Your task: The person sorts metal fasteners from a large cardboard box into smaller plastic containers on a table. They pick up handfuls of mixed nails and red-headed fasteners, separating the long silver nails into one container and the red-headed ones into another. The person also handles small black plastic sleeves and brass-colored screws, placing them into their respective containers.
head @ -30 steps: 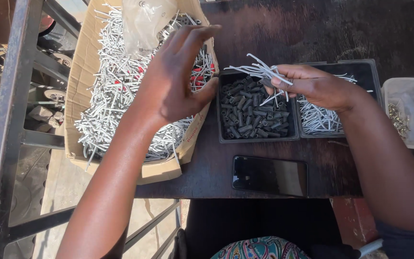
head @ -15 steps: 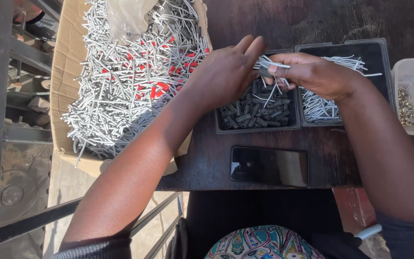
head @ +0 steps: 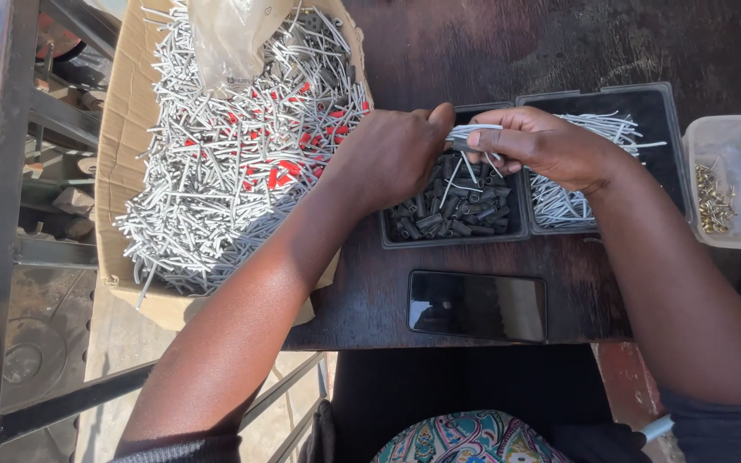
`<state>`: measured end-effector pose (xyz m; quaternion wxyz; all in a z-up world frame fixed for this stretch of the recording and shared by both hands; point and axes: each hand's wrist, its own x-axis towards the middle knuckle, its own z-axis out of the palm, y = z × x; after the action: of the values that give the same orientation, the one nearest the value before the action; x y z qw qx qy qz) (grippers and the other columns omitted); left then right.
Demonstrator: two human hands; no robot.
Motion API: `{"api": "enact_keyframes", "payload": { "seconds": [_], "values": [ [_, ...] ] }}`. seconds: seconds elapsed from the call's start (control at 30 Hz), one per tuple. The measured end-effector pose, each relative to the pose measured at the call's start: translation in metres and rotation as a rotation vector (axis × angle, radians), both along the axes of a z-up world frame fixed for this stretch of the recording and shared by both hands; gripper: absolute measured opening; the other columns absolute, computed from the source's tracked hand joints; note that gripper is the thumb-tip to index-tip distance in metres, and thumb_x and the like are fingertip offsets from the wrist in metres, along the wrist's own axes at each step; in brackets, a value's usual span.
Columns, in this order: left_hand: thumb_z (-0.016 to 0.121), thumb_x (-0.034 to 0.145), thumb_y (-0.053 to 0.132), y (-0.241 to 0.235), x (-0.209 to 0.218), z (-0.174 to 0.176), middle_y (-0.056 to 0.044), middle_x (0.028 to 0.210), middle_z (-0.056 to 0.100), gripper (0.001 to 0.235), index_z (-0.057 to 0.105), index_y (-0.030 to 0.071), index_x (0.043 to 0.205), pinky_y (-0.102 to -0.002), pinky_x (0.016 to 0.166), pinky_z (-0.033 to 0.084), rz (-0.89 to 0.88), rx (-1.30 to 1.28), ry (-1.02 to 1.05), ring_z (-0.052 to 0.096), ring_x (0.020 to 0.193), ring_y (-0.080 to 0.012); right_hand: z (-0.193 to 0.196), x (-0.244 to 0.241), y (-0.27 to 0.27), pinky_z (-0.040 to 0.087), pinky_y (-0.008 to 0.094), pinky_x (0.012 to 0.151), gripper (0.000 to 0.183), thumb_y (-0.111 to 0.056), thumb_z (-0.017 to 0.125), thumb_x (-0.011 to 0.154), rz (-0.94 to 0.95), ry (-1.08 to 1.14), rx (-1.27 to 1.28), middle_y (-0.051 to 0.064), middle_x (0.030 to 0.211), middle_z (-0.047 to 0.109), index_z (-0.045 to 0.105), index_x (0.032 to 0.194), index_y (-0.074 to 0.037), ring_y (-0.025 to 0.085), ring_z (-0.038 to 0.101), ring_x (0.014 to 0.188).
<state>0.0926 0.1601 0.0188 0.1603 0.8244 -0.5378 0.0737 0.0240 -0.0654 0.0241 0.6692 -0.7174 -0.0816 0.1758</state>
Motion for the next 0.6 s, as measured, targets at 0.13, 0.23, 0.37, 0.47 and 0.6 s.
{"api": "enact_keyframes", "payload": {
  "seconds": [0.13,0.23,0.37,0.47,0.6],
  "values": [
    [0.044,0.103,0.008,-0.002,-0.004,0.004,-0.020,0.073,0.069,0.032,0.056,-0.006,0.128,-0.045,0.050,0.055,0.014,0.005,0.028,0.068,0.052,-0.0363,-0.009,0.002,-0.008,0.038,0.021,0.050,0.021,-0.016,0.063,0.103,-0.007,0.009,-0.003,0.012,0.076,0.062,0.071,0.096,0.002,0.013,0.054,0.065],
    [0.043,0.102,0.009,-0.003,-0.003,0.003,-0.021,0.068,0.066,0.030,0.057,-0.006,0.124,-0.048,0.049,0.055,0.041,0.026,0.036,0.066,0.051,-0.0399,-0.017,-0.003,-0.013,0.041,0.018,0.044,0.014,-0.011,0.069,0.097,-0.093,0.020,0.013,0.014,0.080,0.069,0.071,0.097,0.003,0.014,0.062,0.060],
    [0.041,0.102,0.008,0.000,-0.002,0.008,-0.021,0.067,0.067,0.032,0.057,-0.007,0.126,-0.047,0.047,0.055,0.057,0.029,0.050,0.066,0.049,-0.0369,-0.011,-0.010,-0.005,0.039,0.015,0.039,0.009,-0.007,0.069,0.096,-0.196,0.005,0.043,0.014,0.079,0.069,0.068,0.096,0.001,0.012,0.063,0.055],
    [0.041,0.103,0.011,-0.001,-0.006,0.005,-0.020,0.065,0.066,0.030,0.057,-0.005,0.121,-0.048,0.047,0.055,0.069,0.024,0.095,0.065,0.047,-0.0381,-0.013,-0.018,0.003,0.042,0.015,0.039,0.010,-0.006,0.068,0.098,-0.264,-0.024,0.076,0.016,0.083,0.069,0.069,0.101,0.004,0.015,0.066,0.056],
    [0.039,0.104,0.012,-0.003,-0.003,0.008,-0.019,0.065,0.066,0.031,0.057,-0.005,0.122,-0.046,0.046,0.056,0.079,0.023,0.129,0.066,0.047,-0.0364,-0.010,-0.015,0.010,0.043,0.013,0.040,0.015,-0.007,0.071,0.096,-0.318,-0.031,0.145,0.015,0.083,0.069,0.069,0.105,0.005,0.012,0.066,0.057]
  ]
}}
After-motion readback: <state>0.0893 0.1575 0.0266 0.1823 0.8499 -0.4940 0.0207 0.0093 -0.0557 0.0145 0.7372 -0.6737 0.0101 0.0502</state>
